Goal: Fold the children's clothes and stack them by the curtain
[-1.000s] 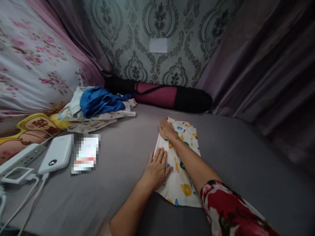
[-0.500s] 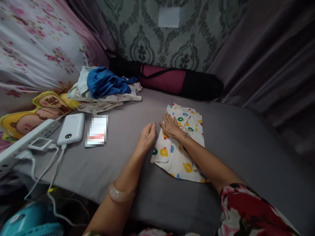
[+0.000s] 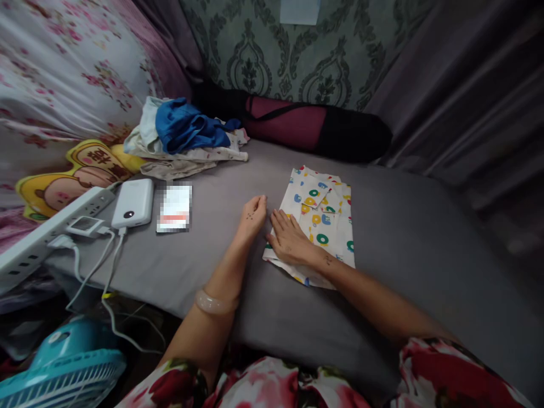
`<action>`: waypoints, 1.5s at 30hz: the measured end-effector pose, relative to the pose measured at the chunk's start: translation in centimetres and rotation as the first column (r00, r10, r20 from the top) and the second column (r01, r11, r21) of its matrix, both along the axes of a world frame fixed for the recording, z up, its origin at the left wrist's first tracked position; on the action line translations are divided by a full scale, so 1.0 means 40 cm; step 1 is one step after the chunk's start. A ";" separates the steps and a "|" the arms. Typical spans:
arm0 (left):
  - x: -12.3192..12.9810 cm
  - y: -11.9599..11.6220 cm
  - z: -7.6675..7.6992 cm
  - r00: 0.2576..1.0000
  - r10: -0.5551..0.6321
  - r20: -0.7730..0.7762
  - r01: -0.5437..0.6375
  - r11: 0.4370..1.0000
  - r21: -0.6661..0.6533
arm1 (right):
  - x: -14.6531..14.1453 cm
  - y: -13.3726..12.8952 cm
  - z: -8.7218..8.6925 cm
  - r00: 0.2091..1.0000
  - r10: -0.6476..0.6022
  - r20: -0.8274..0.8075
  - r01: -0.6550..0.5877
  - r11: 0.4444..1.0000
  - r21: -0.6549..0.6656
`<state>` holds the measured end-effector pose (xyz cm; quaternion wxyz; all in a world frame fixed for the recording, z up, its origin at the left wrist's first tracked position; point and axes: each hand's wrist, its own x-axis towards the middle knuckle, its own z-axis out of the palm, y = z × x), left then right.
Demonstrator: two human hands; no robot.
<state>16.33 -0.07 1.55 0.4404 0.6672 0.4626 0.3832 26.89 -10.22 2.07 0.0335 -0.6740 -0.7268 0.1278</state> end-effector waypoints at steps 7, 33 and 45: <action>0.002 -0.006 0.009 0.999 0.002 -0.042 -0.002 1.000 0.002 | -0.049 -0.075 0.029 0.987 0.125 -0.100 -0.126 0.992 -0.005; 0.036 -0.122 -0.015 0.579 -0.401 -0.710 0.674 0.726 0.139 | 0.286 0.090 -0.027 0.946 -0.322 0.023 0.320 0.945 0.061; 0.041 -0.123 -0.029 0.591 -0.386 -0.709 0.674 0.719 0.170 | 0.356 0.188 -0.036 0.901 -0.433 0.025 0.428 0.897 0.110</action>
